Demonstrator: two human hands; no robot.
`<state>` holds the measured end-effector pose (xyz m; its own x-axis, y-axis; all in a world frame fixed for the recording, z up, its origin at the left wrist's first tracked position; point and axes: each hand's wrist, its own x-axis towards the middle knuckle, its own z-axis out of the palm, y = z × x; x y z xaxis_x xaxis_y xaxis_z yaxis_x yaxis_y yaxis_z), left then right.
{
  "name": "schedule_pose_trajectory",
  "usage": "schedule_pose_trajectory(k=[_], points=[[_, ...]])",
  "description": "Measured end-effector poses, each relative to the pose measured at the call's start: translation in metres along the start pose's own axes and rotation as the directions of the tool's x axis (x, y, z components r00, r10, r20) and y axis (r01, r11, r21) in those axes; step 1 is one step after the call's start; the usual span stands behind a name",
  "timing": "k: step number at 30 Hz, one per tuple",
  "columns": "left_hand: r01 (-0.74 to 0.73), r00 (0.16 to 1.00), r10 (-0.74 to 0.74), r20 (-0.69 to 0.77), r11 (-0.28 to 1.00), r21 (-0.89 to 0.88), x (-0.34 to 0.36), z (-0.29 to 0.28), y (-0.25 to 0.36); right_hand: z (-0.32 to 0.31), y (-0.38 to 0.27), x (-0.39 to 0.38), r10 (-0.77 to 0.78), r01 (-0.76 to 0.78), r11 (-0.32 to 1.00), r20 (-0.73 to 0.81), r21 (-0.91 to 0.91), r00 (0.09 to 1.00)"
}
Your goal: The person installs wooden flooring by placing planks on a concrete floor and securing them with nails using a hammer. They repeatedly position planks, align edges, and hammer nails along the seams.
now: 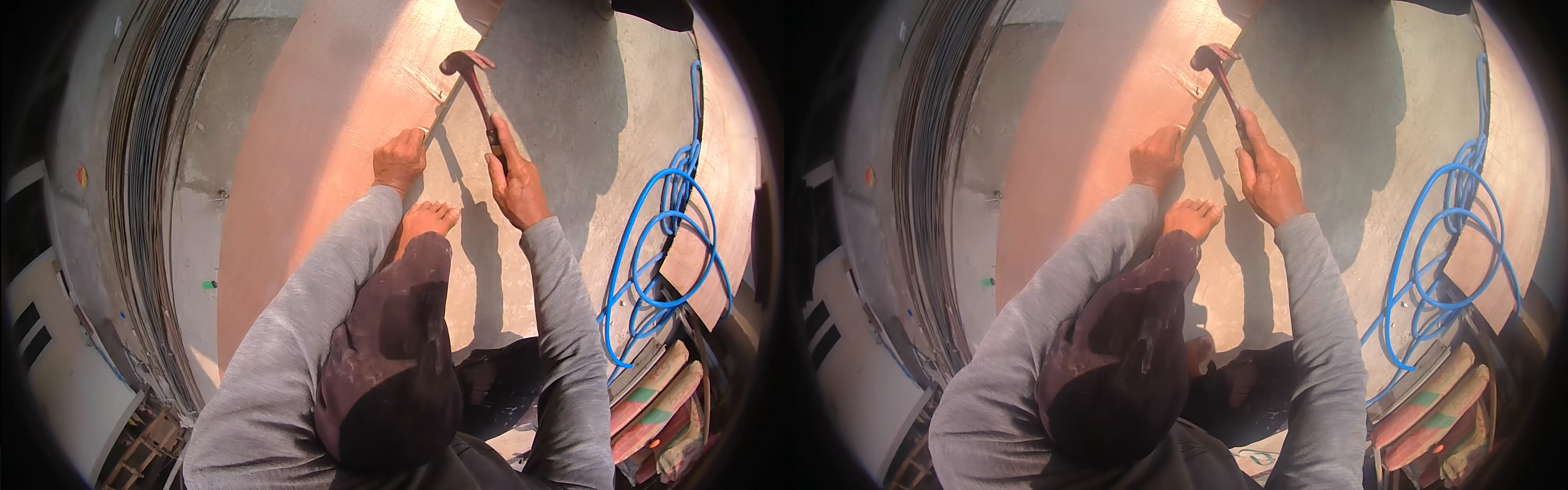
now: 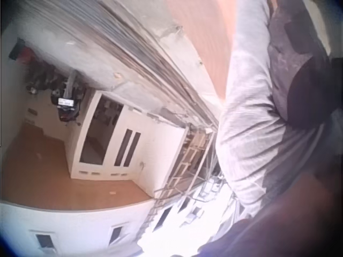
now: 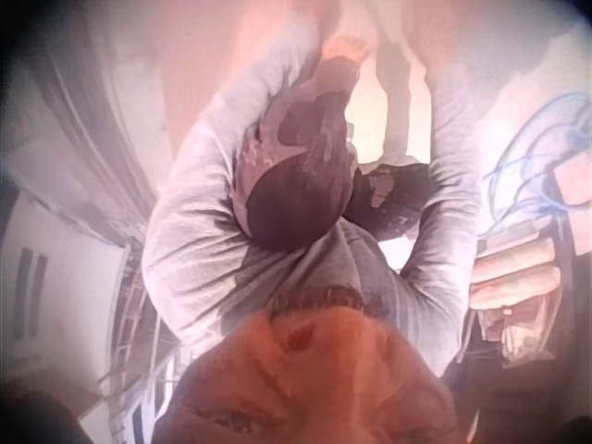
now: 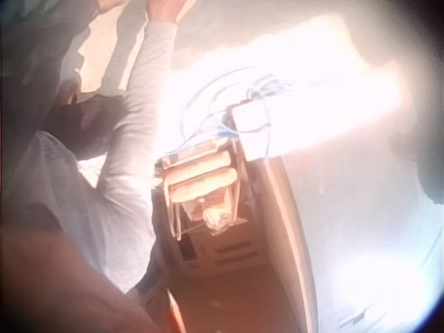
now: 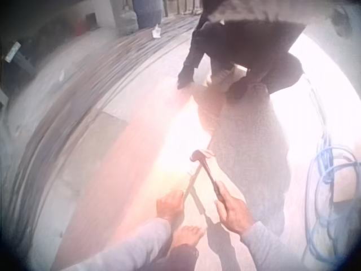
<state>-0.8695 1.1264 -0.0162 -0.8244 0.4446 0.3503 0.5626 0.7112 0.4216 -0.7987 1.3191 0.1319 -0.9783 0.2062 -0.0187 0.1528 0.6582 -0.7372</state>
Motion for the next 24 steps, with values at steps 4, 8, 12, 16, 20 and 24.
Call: schedule_pose_trajectory(k=[4,8,12,16,20,24], points=[[0.009,1.000,-0.009,-0.007,1.000,0.000,0.003,0.003,0.000,0.003,0.021,-0.017,-0.067,0.070,0.991,0.033,-0.111,0.997],[0.047,0.998,-0.047,0.042,0.999,-0.017,-0.004,0.004,0.000,0.007,0.036,-0.019,-0.143,0.160,0.984,-0.181,0.084,0.973],[0.108,0.985,-0.104,0.139,0.994,-0.020,-0.001,0.005,-0.003,0.011,0.041,-0.011,0.171,-0.067,0.935,0.279,-0.348,0.945],[0.149,0.976,-0.135,0.170,0.986,-0.071,0.001,0.003,-0.003,0.012,0.042,-0.012,-0.228,0.222,0.973,-0.162,-0.056,0.960],[0.108,0.994,-0.103,0.048,0.989,-0.106,-0.001,-0.002,-0.001,0.009,0.043,-0.015,-0.201,0.199,0.976,-0.016,-0.088,0.979],[0.274,0.959,-0.284,0.020,0.899,-0.341,0.014,-0.008,0.006,0.007,0.038,-0.021,0.046,-0.034,0.994,0.119,-0.101,0.992]])
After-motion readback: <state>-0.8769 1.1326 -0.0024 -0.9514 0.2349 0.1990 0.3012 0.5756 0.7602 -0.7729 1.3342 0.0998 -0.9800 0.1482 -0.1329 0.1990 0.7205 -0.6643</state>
